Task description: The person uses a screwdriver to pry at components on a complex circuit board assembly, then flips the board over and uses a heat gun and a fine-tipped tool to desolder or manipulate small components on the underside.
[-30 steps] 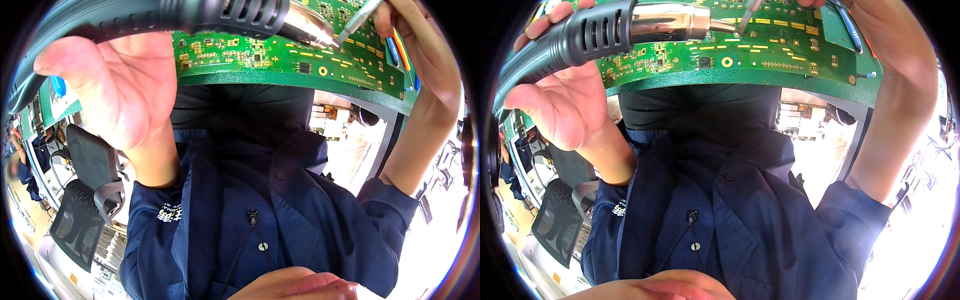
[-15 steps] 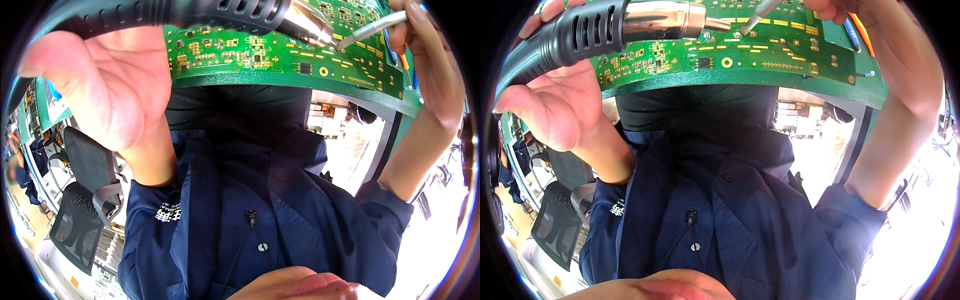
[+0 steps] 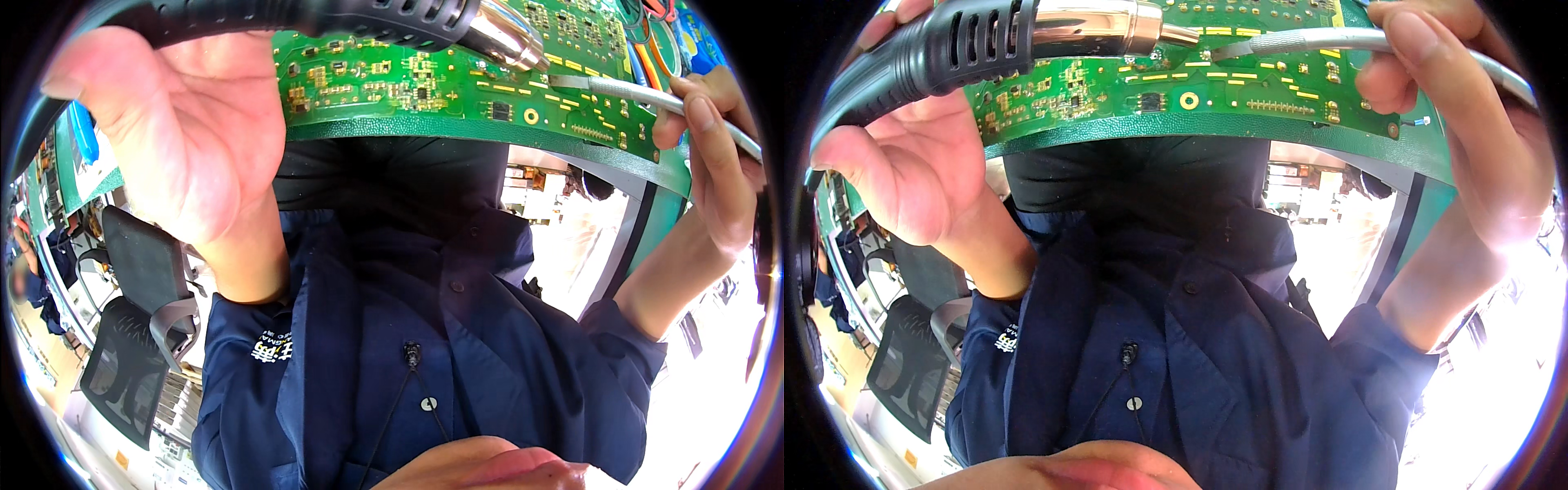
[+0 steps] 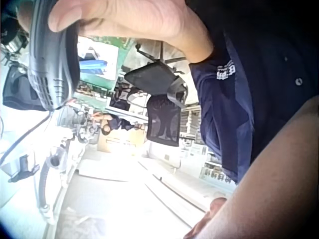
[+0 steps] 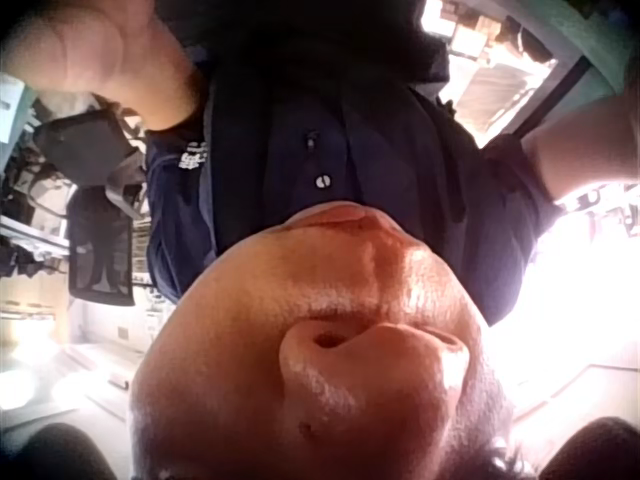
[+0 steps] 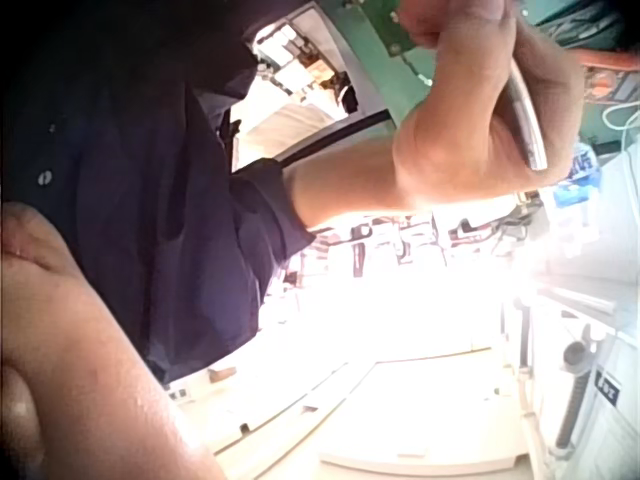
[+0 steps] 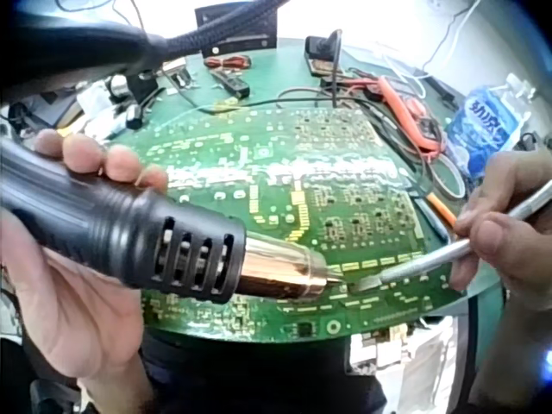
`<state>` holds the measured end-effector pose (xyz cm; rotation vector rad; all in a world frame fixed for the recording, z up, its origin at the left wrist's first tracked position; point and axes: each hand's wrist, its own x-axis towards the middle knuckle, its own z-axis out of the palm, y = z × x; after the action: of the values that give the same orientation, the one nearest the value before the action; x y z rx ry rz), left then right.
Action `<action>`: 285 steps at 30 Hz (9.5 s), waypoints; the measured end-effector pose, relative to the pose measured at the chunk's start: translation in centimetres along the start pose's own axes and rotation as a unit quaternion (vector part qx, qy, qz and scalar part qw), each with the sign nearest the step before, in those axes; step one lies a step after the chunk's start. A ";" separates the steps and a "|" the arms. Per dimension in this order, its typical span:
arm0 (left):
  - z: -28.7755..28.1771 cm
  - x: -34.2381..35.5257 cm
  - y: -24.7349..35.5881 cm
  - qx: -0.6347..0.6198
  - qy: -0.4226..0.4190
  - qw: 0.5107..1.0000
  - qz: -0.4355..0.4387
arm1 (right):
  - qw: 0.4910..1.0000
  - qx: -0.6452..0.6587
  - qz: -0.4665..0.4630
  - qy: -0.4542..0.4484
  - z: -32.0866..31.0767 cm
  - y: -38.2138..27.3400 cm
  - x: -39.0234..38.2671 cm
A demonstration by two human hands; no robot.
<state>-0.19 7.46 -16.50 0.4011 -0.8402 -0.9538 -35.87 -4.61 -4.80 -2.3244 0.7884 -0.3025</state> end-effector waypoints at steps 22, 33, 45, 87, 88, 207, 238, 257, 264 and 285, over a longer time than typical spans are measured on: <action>0.3 -0.1 -0.2 -0.009 -0.012 1.000 -0.006 | 0.934 -0.338 -0.003 0.118 6.4 -10.9 -1.7; 0.0 -0.2 -0.4 -0.027 -0.027 0.999 -0.003 | 0.955 -0.280 0.003 0.102 8.1 -10.4 -3.0; -0.4 0.3 -0.5 -0.066 -0.065 0.996 -0.008 | 0.967 -0.214 -0.088 0.103 6.6 -7.8 -2.5; 0.0 -0.9 -0.5 -0.024 0.043 0.999 -0.007 | 0.968 0.224 0.087 0.078 2.1 3.6 4.4; 0.0 -0.9 -0.5 -0.025 0.042 0.999 -0.008 | 0.969 0.220 0.087 0.076 2.1 3.6 4.3; -1.1 -0.7 -1.3 0.014 0.041 0.998 0.041 | 0.928 -0.278 -0.100 0.227 13.8 -8.9 -2.3; -0.5 -0.4 -1.3 0.026 0.022 0.999 0.041 | 0.916 -0.339 -0.095 0.193 15.1 -10.0 -1.3; -0.3 -0.3 -1.2 0.029 0.019 0.998 0.045 | 0.941 -0.167 -0.041 0.293 14.2 -8.8 -2.4; -0.2 -0.2 -1.0 0.033 0.018 0.998 0.044 | 0.953 -0.142 -0.005 0.268 13.0 -8.8 -2.8; 0.0 0.1 -0.9 0.046 0.012 0.998 0.041 | 0.931 -0.137 -0.047 0.334 16.1 -6.4 -3.3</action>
<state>-0.62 6.88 -17.06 0.4523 -0.8750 -0.8352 -29.08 9.55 -12.85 -2.5371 1.0913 -1.1343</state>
